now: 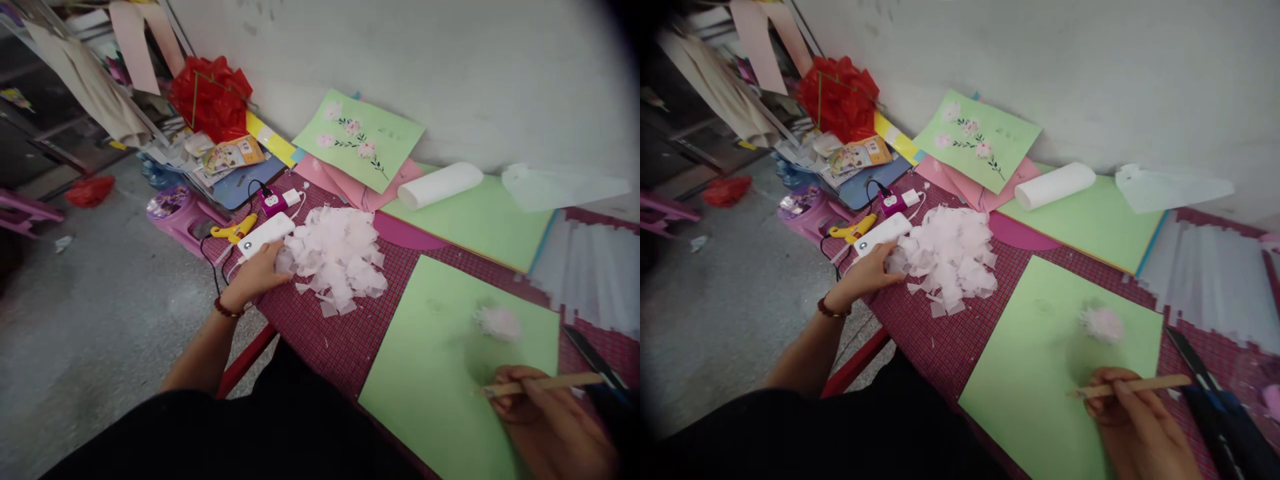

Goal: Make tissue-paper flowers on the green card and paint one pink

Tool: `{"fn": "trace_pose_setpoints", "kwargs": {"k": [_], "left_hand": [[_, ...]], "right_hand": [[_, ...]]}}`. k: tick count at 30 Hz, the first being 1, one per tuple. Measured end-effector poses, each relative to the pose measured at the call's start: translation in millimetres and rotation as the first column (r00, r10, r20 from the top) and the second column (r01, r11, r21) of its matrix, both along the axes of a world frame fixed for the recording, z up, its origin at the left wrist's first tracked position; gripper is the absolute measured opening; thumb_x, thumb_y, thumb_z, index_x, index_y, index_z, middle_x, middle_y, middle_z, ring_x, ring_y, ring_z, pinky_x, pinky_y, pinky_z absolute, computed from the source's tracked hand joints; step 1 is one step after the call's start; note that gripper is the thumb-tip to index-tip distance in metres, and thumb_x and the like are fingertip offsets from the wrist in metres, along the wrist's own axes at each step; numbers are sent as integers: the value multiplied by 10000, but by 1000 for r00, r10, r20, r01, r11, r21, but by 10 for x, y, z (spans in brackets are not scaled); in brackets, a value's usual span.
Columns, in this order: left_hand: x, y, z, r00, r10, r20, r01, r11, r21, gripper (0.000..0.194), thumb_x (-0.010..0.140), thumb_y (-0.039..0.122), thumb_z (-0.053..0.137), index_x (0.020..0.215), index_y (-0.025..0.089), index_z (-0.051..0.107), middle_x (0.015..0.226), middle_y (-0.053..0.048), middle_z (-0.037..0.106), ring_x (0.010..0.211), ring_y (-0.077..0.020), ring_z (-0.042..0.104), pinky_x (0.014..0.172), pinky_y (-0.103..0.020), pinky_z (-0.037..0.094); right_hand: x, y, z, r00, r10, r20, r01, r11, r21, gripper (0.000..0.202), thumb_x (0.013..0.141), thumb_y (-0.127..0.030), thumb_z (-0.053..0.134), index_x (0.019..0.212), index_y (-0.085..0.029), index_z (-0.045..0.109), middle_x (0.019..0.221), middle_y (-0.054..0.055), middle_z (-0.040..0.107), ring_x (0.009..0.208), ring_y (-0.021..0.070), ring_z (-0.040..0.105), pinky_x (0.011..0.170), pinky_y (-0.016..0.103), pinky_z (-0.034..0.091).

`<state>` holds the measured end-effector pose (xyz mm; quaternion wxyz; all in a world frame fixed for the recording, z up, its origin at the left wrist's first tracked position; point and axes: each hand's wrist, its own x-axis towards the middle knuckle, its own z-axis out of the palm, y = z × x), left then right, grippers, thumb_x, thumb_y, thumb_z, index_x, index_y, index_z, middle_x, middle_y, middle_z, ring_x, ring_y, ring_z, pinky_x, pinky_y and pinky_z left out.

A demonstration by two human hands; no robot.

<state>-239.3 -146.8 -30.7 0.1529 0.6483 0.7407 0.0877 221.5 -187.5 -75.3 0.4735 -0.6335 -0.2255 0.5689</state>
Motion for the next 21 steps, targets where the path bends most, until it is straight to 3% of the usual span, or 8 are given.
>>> {"fn": "trace_pose_setpoints", "kwargs": {"k": [2, 4, 7, 11, 14, 18, 21], "left_hand": [[-19, 61, -28, 999, -25, 42, 27, 999, -29, 423, 743, 361, 647, 1109, 150, 622, 1085, -106, 651, 944, -240, 609, 835, -367, 483], [-41, 125, -11, 993, -15, 120, 22, 998, -59, 192, 767, 295, 575, 875, 156, 652, 826, -38, 653, 758, -176, 585, 708, -297, 457], [-38, 256, 160, 977, 10, 214, -8, 1000, -10, 159, 756, 295, 563, 769, 153, 633, 659, 18, 564, 602, -121, 486, 580, -241, 373], [135, 542, 567, 968, -105, 230, 76, 988, 131, 173, 735, 309, 591, 769, 142, 621, 663, 26, 541, 607, -109, 461, 569, -227, 349], [371, 839, 743, 955, -222, 194, 186, 964, 189, 140, 743, 274, 582, 767, 142, 618, 651, 27, 533, 622, -110, 469, 583, -227, 358], [627, 1250, 647, 942, -327, 72, 312, 935, 168, 157, 739, 206, 577, 843, 122, 659, 721, -11, 620, 691, -141, 546, 658, -259, 423], [608, 1357, 551, 905, -424, -13, 424, 901, 93, 355, 728, 170, 599, 1073, 103, 656, 1039, -101, 688, 880, -189, 613, 811, -303, 473]], "right_hand": [[5, -16, -16, 1000, 11, -1, -11, 1000, 10, 192, 587, -457, 756, 692, -300, 719, 873, 113, 520, 618, 138, 501, 478, 326, 394], [23, -28, -44, 1000, 26, -18, -26, 999, 21, 194, 595, -451, 770, 712, -303, 725, 876, 111, 542, 608, 135, 504, 469, 310, 411], [57, -34, -92, 997, 25, -69, -24, 1000, 12, 215, 586, -433, 806, 722, -289, 723, 798, 91, 574, 585, 123, 511, 462, 257, 454], [76, -24, -106, 995, -20, -97, 20, 1000, 0, 329, 485, -424, 876, 716, -247, 722, 784, 56, 626, 587, 104, 550, 470, 174, 495], [57, -12, -58, 994, -32, -109, 33, 999, 1, 393, 406, -421, 898, 694, -220, 723, 751, 36, 641, 558, 105, 563, 448, 164, 500], [30, -6, 21, 994, -36, -100, 36, 999, 4, 413, 375, -413, 904, 678, -196, 726, 725, 27, 647, 536, 107, 570, 427, 156, 491], [39, -13, 26, 995, -38, -96, 41, 999, 28, 404, 378, -416, 906, 665, -200, 720, 737, 25, 652, 535, 107, 574, 428, 159, 495]]}}
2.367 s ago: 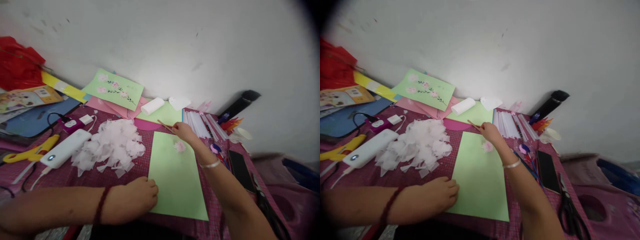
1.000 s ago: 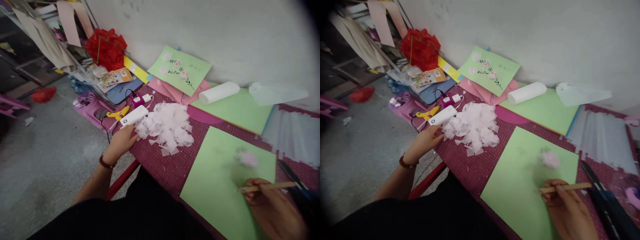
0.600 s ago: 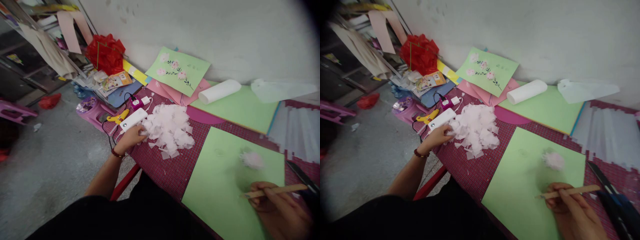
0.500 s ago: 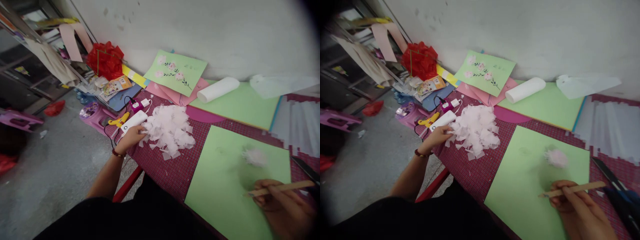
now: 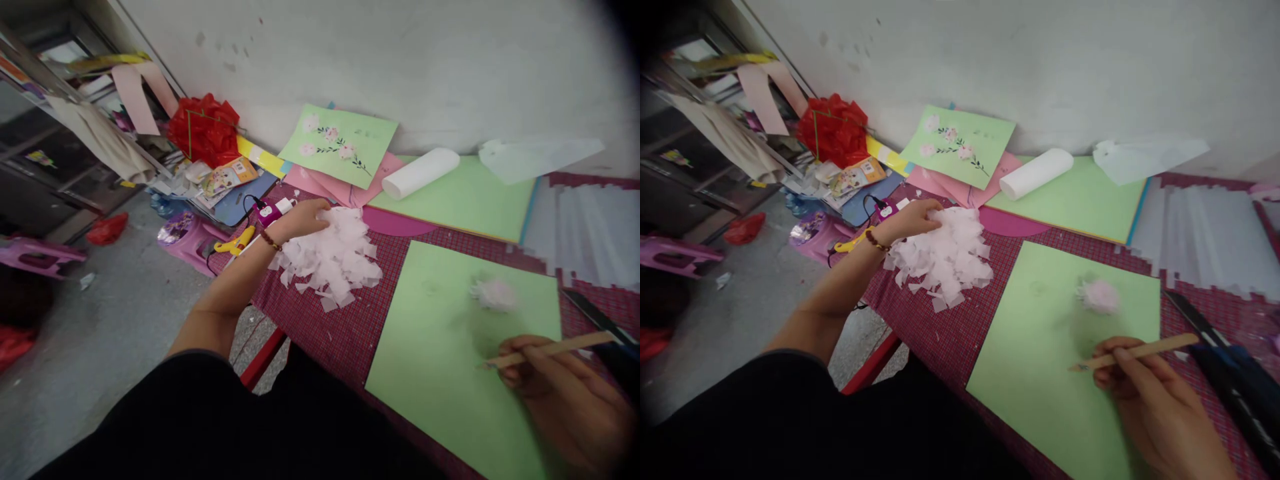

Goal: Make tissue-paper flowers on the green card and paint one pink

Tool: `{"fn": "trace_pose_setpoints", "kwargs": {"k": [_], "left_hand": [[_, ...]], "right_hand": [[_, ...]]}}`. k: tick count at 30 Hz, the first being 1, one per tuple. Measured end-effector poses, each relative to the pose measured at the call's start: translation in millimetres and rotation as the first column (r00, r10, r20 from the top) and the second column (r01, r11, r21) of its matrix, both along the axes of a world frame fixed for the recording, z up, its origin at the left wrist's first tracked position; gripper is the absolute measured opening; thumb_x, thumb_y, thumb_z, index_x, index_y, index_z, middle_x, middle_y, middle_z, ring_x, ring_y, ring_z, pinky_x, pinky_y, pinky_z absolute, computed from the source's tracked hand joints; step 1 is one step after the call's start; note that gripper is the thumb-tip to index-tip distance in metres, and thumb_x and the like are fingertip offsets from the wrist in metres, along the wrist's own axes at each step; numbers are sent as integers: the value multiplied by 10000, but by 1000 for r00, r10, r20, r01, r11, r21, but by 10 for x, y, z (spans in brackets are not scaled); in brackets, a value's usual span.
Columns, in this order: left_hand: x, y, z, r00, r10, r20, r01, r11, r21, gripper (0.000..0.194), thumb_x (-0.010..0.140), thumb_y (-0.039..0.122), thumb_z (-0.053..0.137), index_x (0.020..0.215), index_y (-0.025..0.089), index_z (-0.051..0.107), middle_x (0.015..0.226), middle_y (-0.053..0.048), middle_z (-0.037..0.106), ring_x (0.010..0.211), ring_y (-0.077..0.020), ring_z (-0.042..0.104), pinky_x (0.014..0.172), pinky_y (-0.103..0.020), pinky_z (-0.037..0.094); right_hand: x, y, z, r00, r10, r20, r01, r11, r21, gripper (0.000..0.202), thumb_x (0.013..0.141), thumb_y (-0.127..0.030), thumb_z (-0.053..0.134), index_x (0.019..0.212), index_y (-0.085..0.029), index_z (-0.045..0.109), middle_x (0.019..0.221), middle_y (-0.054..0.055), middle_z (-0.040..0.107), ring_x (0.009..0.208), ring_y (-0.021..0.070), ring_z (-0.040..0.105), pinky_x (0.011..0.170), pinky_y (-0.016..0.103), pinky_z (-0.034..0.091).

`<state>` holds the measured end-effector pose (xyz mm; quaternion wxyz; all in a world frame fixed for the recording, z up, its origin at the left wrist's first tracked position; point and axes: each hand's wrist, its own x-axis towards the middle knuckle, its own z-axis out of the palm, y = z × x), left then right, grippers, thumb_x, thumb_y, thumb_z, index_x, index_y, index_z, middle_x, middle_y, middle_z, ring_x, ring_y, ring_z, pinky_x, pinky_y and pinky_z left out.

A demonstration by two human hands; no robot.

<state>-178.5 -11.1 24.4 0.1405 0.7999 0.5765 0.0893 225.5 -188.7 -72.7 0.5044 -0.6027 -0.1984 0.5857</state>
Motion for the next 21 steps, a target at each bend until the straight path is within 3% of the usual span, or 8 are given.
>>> {"fn": "trace_pose_setpoints", "kwargs": {"k": [3, 7, 11, 15, 18, 21], "left_hand": [[-215, -213, 58, 994, -85, -75, 86, 996, 14, 535, 768, 172, 591, 1299, 124, 544, 1291, -146, 594, 1069, -219, 589, 963, -357, 451], [-548, -766, 134, 979, -170, -110, 160, 983, -95, 325, 834, 103, 466, 1081, 174, 664, 1085, -84, 643, 973, -184, 606, 928, -346, 470], [-720, -1121, -86, 963, -269, -29, 254, 938, -237, 364, 822, 40, 438, 1021, 210, 691, 1088, -63, 608, 1009, -174, 579, 931, -323, 462], [-766, -1155, -269, 970, -242, 36, 244, 948, -203, 199, 777, 57, 511, 802, 177, 668, 1038, -54, 580, 977, -177, 550, 910, -314, 456], [-673, -1107, -200, 975, -176, 138, 196, 969, -149, 84, 753, 117, 566, 695, 165, 602, 977, -51, 578, 904, -164, 544, 850, -305, 461], [-404, -1082, -57, 928, 29, 370, 84, 955, -284, 76, 781, 228, 606, 741, 169, 579, 811, -15, 582, 716, -117, 525, 678, -257, 455]], "right_hand": [[23, -10, -47, 1000, 14, 6, -14, 999, 28, 364, 417, -410, 896, 668, -211, 722, 760, 39, 652, 554, 112, 575, 432, 170, 493], [37, -10, -125, 999, 23, 24, -25, 998, 60, 266, 488, -382, 869, 659, -235, 727, 771, 86, 637, 577, 129, 563, 439, 215, 478], [42, 3, -154, 996, 52, 66, -55, 998, 42, 242, 509, -402, 849, 650, -248, 726, 768, 104, 595, 573, 146, 521, 412, 274, 437], [47, 6, -117, 997, 40, 68, -42, 999, 30, 270, 500, -411, 855, 675, -248, 729, 766, 87, 579, 588, 143, 523, 434, 274, 443], [36, 8, -65, 999, 30, 46, -31, 999, 28, 273, 497, -384, 863, 677, -232, 726, 764, 77, 590, 582, 133, 537, 444, 254, 444], [8, 15, -7, 999, 28, 23, -29, 999, 36, 254, 528, -365, 853, 683, -213, 720, 726, 66, 605, 558, 127, 547, 453, 240, 446]]}}
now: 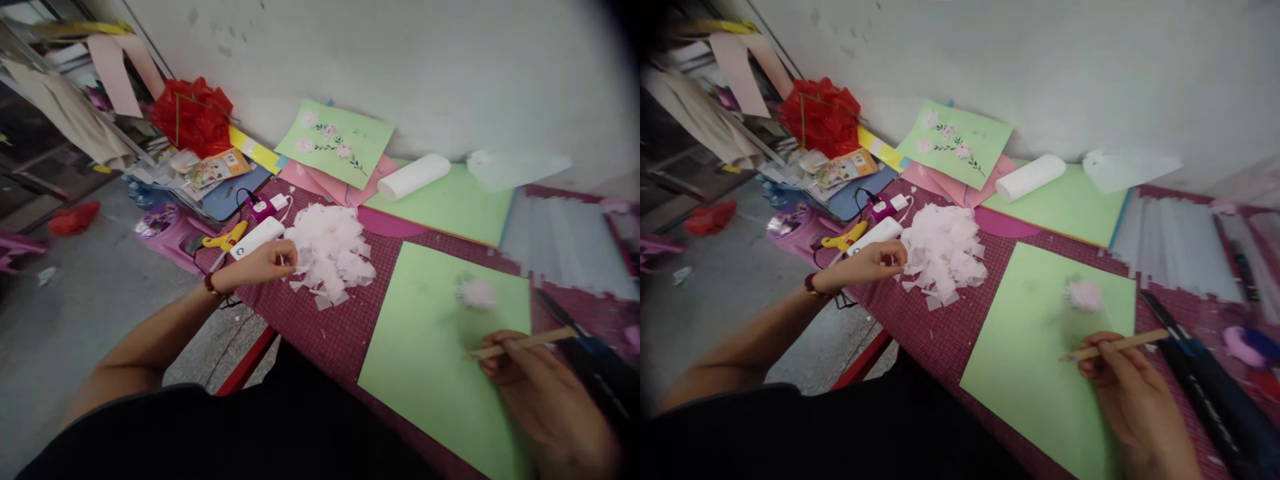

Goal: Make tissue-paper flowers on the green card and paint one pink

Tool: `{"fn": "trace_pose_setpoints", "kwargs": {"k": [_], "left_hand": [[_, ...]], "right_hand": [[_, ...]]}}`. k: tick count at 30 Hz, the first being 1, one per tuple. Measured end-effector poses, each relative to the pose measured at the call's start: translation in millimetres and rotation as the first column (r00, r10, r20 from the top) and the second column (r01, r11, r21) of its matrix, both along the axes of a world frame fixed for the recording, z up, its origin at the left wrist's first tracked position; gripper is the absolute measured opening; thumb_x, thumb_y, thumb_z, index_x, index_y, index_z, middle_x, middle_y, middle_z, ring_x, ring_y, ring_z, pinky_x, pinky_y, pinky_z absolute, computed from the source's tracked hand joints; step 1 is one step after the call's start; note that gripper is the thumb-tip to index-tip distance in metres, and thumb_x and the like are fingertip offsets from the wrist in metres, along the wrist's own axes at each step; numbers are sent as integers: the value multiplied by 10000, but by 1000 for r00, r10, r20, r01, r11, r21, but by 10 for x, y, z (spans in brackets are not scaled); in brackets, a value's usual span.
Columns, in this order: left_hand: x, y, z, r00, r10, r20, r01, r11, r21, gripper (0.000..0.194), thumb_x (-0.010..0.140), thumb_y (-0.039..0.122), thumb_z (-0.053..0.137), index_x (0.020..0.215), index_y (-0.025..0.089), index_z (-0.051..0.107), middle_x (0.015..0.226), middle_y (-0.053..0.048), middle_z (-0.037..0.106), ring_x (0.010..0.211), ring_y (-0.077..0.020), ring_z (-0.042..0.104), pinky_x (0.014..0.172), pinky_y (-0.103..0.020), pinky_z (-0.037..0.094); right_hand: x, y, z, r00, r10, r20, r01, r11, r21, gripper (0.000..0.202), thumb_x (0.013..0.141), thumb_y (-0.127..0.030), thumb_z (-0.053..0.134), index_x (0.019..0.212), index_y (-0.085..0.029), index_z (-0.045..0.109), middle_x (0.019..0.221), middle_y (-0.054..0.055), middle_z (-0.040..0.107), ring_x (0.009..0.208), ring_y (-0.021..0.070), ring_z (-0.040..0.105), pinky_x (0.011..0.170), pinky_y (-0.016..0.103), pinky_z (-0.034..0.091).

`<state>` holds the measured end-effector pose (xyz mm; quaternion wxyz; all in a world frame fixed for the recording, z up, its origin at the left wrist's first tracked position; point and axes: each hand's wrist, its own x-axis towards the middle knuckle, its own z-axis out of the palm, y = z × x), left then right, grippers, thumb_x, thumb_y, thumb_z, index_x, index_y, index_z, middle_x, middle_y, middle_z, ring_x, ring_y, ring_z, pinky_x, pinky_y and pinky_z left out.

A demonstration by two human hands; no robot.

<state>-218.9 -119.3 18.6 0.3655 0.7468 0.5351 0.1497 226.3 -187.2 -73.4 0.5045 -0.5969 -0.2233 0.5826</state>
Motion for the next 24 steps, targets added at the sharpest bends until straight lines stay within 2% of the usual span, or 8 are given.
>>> {"fn": "trace_pose_setpoints", "kwargs": {"k": [2, 5, 9, 12, 14, 17, 22, 24], "left_hand": [[274, 6, 60, 970, 117, 211, -74, 977, -201, 144, 798, 300, 626, 790, 171, 563, 685, 24, 552, 579, -81, 476, 552, -215, 397], [781, 27, 68, 868, 198, 456, -1, 918, -396, 194, 780, 322, 667, 800, 170, 548, 597, 56, 516, 489, -53, 444, 476, -186, 340], [1462, 63, 25, 806, 138, 576, 193, 858, -476, 182, 762, 302, 692, 799, 153, 596, 630, 43, 557, 488, -44, 466, 463, -177, 356], [1817, 68, -14, 782, 50, 621, 318, 825, -467, 174, 769, 303, 690, 783, 146, 614, 630, 34, 566, 498, -50, 469, 463, -179, 370], [1948, 64, -43, 768, -7, 640, 376, 815, -441, 173, 782, 311, 681, 782, 150, 619, 617, 37, 553, 506, -55, 465, 467, -181, 377], [2010, 61, -76, 758, -34, 652, 378, 837, -395, 164, 792, 312, 672, 794, 156, 621, 638, 38, 547, 522, -55, 459, 473, -178, 369], [1906, 81, -97, 768, 37, 639, 231, 915, -331, 141, 802, 293, 635, 789, 158, 598, 608, 50, 513, 510, -56, 427, 483, -185, 339], [1852, 67, -117, 812, 19, 583, 115, 974, -193, 115, 828, 273, 597, 805, 161, 594, 650, 31, 545, 554, -77, 471, 524, -209, 387]], "right_hand": [[-30, -1, 51, 1000, 3, -21, -2, 999, 39, 232, 571, -360, 833, 702, -209, 714, 710, 59, 623, 546, 130, 558, 461, 240, 448], [-116, -29, 175, 999, 24, -24, -20, 990, 137, 214, 656, -368, 777, 762, -207, 683, 748, 47, 663, 510, 117, 554, 447, 233, 428], [-340, -69, 407, 988, 153, -7, -145, 949, 279, 196, 743, -372, 714, 786, -195, 641, 666, 2, 627, 465, 88, 511, 440, 209, 411], [-513, -45, 541, 972, 231, 30, -228, 915, 333, 217, 814, -397, 675, 913, -212, 618, 599, -45, 552, 451, 80, 476, 419, 192, 401], [-588, -14, 587, 952, 301, 61, -304, 894, 330, 255, 817, -422, 678, 934, -212, 594, 561, -67, 510, 420, 74, 441, 387, 184, 377], [-634, 36, 605, 934, 336, 121, -356, 891, 280, 278, 799, -432, 698, 795, -201, 544, 500, -86, 455, 378, 57, 387, 346, 166, 328], [-630, 121, 586, 952, 286, 112, -306, 914, 268, 304, 786, -434, 701, 749, -200, 511, 495, -90, 455, 366, 44, 359, 329, 154, 308], [-632, 145, 576, 956, 283, 77, -293, 917, 271, 297, 785, -425, 703, 757, -201, 510, 486, -94, 454, 357, 42, 347, 324, 154, 293]]}}
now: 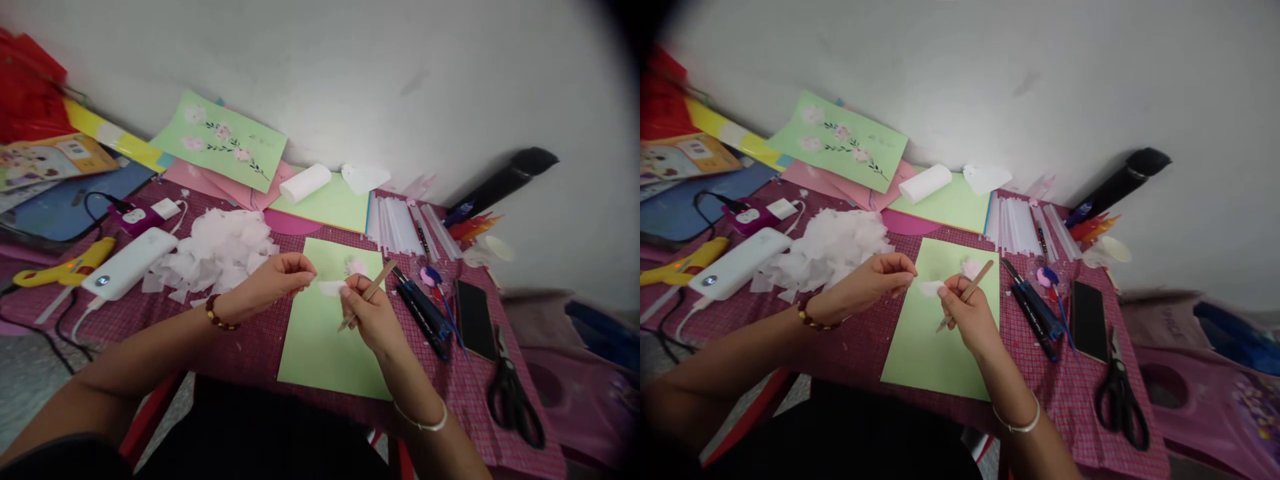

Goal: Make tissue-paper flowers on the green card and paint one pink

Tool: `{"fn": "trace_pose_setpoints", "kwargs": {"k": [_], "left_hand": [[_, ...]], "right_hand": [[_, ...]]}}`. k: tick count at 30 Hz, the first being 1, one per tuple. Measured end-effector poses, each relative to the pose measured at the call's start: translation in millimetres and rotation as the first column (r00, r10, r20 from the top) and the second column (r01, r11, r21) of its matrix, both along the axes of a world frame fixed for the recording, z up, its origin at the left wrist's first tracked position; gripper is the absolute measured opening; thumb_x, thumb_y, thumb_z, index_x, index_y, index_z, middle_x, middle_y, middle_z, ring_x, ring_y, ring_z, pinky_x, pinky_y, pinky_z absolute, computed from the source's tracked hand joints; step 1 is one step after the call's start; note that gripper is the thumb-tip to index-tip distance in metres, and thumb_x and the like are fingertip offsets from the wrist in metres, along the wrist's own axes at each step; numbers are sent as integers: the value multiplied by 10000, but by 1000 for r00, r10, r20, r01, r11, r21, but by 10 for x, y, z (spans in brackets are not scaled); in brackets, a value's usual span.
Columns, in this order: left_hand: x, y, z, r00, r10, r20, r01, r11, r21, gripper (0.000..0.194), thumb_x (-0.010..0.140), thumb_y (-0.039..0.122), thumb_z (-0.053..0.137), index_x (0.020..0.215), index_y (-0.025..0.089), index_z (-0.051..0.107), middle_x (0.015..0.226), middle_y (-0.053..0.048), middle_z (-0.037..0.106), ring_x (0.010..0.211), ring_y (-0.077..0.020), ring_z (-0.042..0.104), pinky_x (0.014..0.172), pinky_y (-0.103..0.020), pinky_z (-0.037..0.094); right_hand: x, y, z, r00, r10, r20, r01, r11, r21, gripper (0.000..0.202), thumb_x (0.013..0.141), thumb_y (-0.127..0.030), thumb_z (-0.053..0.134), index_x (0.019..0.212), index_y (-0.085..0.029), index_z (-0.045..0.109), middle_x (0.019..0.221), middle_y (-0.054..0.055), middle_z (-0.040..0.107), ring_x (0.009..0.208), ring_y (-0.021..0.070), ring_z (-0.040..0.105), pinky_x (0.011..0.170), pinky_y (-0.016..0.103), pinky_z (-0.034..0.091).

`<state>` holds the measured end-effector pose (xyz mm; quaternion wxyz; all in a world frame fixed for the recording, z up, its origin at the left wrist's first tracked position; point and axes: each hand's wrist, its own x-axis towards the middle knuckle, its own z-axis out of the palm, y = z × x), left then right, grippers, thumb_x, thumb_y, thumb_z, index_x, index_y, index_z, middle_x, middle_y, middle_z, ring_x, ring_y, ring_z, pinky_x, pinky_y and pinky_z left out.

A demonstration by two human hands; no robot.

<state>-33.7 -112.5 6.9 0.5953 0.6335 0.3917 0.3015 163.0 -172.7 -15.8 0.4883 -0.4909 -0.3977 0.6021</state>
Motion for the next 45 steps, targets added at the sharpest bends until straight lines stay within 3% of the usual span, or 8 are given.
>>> {"fn": "trace_pose_setpoints", "kwargs": {"k": [4, 8, 16, 20, 22, 28, 36, 45], "left_hand": [[-36, -104, -52, 970, 162, -180, -15, 781, 624, 160, 838, 186, 570, 989, 187, 623, 978, -62, 643, 925, -178, 601, 811, -327, 506], [36, -181, -78, 959, 123, -257, 147, 559, 816, 308, 839, 173, 579, 1145, 211, 571, 1244, -116, 581, 1177, -234, 538, 987, -400, 470], [195, -123, -51, 979, 57, -197, 101, 703, 704, 85, 823, 127, 527, 797, 188, 580, 827, -40, 633, 818, -160, 579, 752, -302, 482], [247, -143, -26, 988, 50, -149, -5, 958, 287, 64, 779, 207, 586, 724, 175, 586, 653, 11, 572, 590, -100, 490, 522, -229, 366], [265, -149, -27, 997, 38, -74, -37, 999, 21, 129, 756, 280, 638, 723, 164, 593, 606, 32, 534, 526, -75, 438, 475, -210, 313], [282, -137, -66, 985, 45, 165, 16, 936, -351, 107, 657, 221, 660, 683, 150, 584, 607, 35, 556, 512, -58, 450, 475, -195, 356], [286, -167, -83, 999, -4, 38, 16, 953, -302, 89, 673, 196, 617, 668, 154, 539, 575, 57, 506, 506, -52, 417, 467, -191, 308], [265, -230, -186, 946, 141, 293, 3, 897, -442, 230, 635, 175, 631, 855, 153, 569, 695, 23, 583, 583, -78, 514, 500, -203, 361]], "right_hand": [[-26, 20, -21, 995, 16, -94, -21, 999, -46, 294, 797, -412, 693, 742, -201, 496, 485, -88, 464, 357, 42, 355, 324, 154, 277], [-57, 18, -40, 978, 60, -201, -86, 989, -120, 310, 785, -434, 707, 767, -203, 500, 468, -100, 444, 336, 38, 319, 316, 157, 256], [-44, -15, -81, 964, 72, -255, -111, 984, -142, 368, 733, -466, 759, 773, -209, 499, 437, -115, 418, 325, 36, 305, 318, 162, 240], [-19, -23, -109, 968, 64, -241, -96, 988, -122, 346, 728, -444, 765, 787, -204, 523, 447, -108, 434, 333, 37, 313, 325, 164, 250], [4, -28, -117, 972, 60, -227, -85, 991, -103, 314, 747, -424, 750, 819, -205, 536, 458, -107, 438, 338, 40, 315, 328, 165, 258], [86, -40, -75, 993, 88, -85, -90, 996, -20, 327, 767, -323, 723, 1023, -231, 540, 510, -126, 421, 370, 51, 343, 334, 155, 301], [38, -46, -121, 980, 117, 160, -112, 993, -42, 212, 792, -370, 675, 774, -188, 567, 490, -93, 416, 386, 52, 355, 331, 163, 305], [-38, -51, -189, 991, 14, -131, -31, 991, -130, 217, 776, -355, 683, 770, -194, 537, 426, -110, 409, 328, 43, 298, 319, 161, 245]]}}
